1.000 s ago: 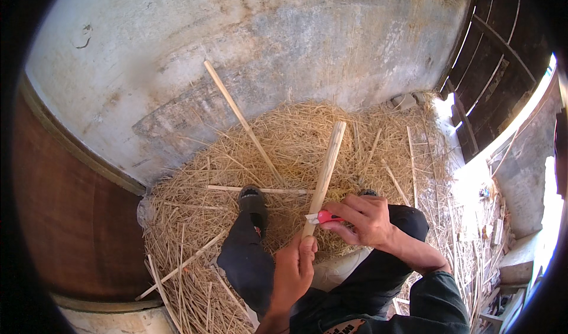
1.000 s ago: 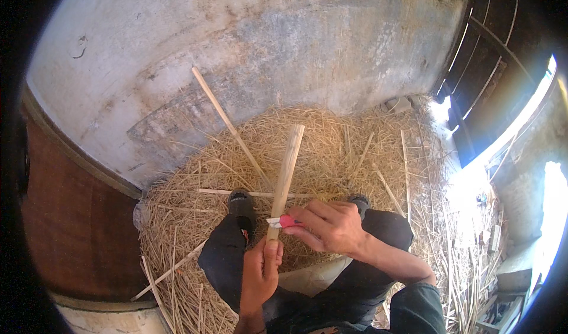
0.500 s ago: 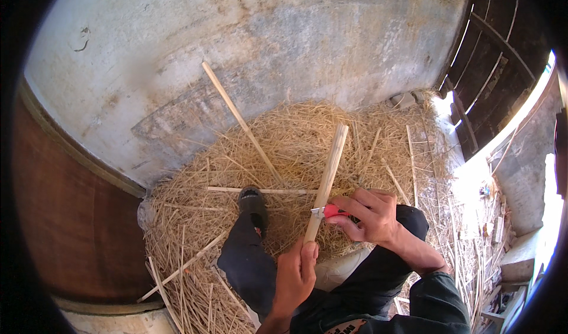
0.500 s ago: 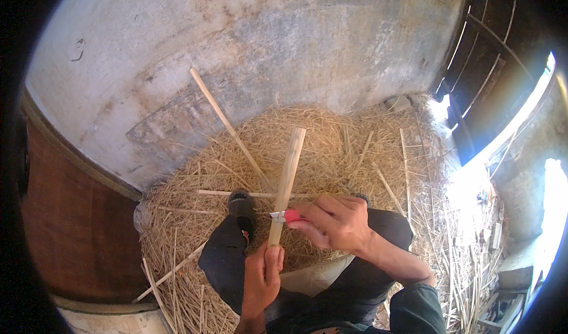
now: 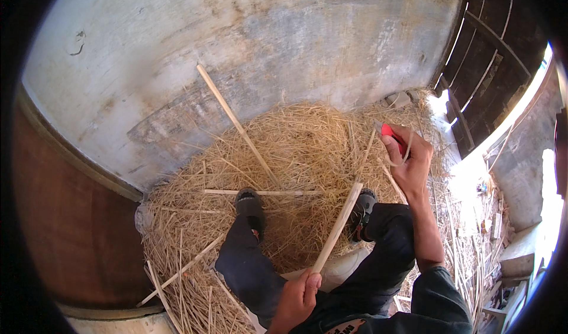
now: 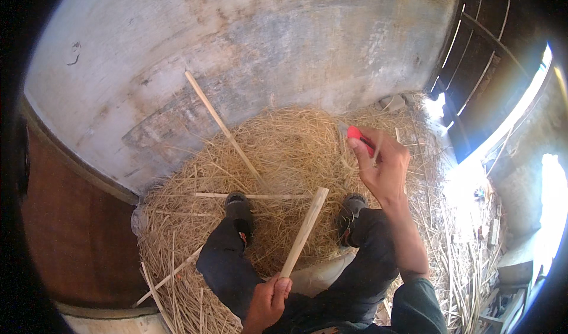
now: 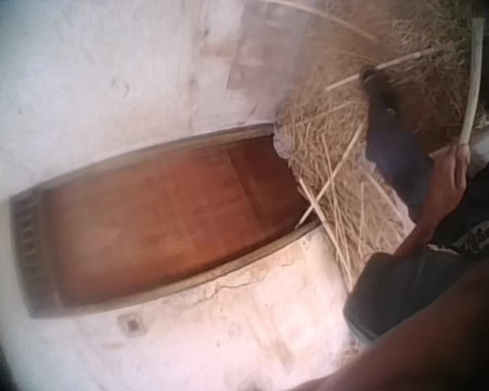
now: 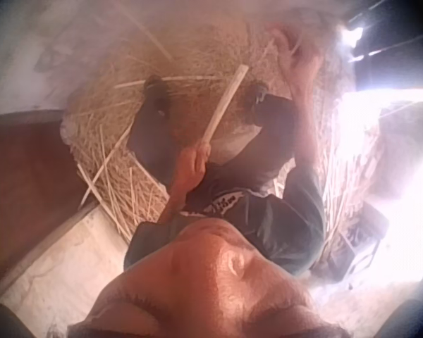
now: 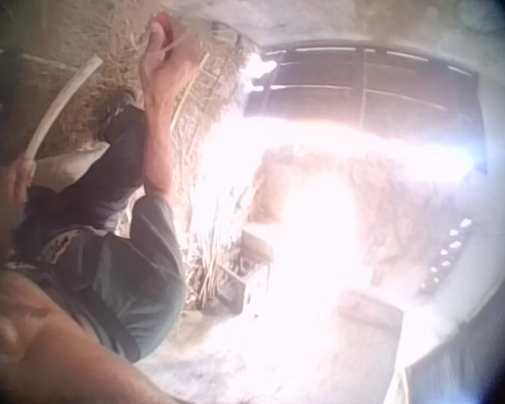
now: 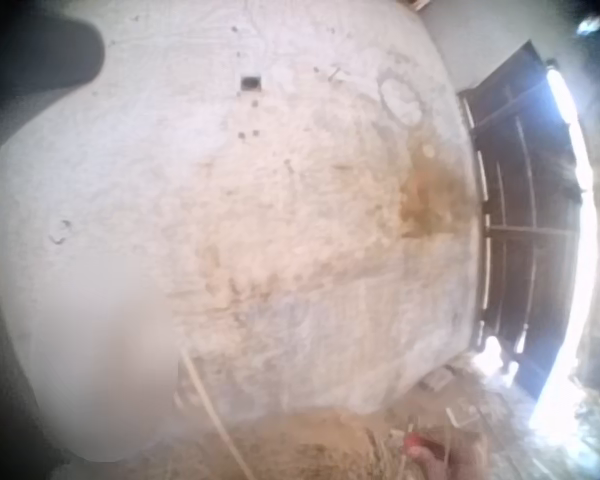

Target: The person sits on a straw-covered floor and uses a red utility knife to shave thin strips off a long wooden stick. They hold the stick with their left hand and scrape the blade along its length with their right hand, rotating the stick to work on different sides.

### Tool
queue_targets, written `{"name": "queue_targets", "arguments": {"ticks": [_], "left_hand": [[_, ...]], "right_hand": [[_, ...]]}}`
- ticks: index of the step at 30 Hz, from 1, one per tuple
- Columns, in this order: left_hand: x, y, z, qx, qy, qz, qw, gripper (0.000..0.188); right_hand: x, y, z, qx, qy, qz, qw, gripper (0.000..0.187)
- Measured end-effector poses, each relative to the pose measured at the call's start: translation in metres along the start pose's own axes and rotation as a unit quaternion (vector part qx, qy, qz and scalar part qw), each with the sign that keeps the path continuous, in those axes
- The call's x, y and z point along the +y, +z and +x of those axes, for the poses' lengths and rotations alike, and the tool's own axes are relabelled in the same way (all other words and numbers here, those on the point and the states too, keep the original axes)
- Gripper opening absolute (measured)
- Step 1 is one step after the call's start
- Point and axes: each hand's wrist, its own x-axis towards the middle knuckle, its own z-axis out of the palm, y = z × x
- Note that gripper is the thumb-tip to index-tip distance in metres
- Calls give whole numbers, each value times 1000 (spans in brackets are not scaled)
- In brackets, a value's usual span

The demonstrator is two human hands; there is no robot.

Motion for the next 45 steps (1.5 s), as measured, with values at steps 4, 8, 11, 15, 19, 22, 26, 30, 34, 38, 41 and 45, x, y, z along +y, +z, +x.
{"name": "queue_targets", "arguments": {"ticks": [4,8,11,15,19,22,26,30,34,38,41,45], "left_hand": [[-4,-10,16,42,32,-18,998,35],[4,-17,33,66,43,-12,997,35],[15,-18,40,69,66,-16,995,37],[25,-16,44,70,63,-28,995,41],[28,-13,50,75,65,-31,995,32],[31,-11,54,85,75,-20,993,33],[30,-6,56,121,98,24,988,30],[33,-4,58,143,109,54,982,28],[34,-4,56,140,97,59,984,28],[30,-3,48,135,89,65,985,29],[24,-3,44,125,85,69,986,30],[11,-5,30,110,75,78,988,33]], "right_hand": [[-16,0,-15,-51,-19,26,998,23],[-24,7,-31,-102,-68,26,992,25],[-28,7,-33,-104,-81,7,991,25],[-27,7,-36,-94,-125,41,987,26],[-39,11,-51,-158,-195,82,965,28],[-49,17,-63,-178,-217,83,956,29],[-54,19,-67,-181,-218,65,957,32],[-55,20,-67,-171,-212,52,961,31],[-56,18,-64,-150,-209,54,965,28],[-53,15,-54,-147,-181,18,972,25],[-48,15,-49,-125,-196,47,972,25],[-37,13,-33,-88,-131,22,987,25]]}}
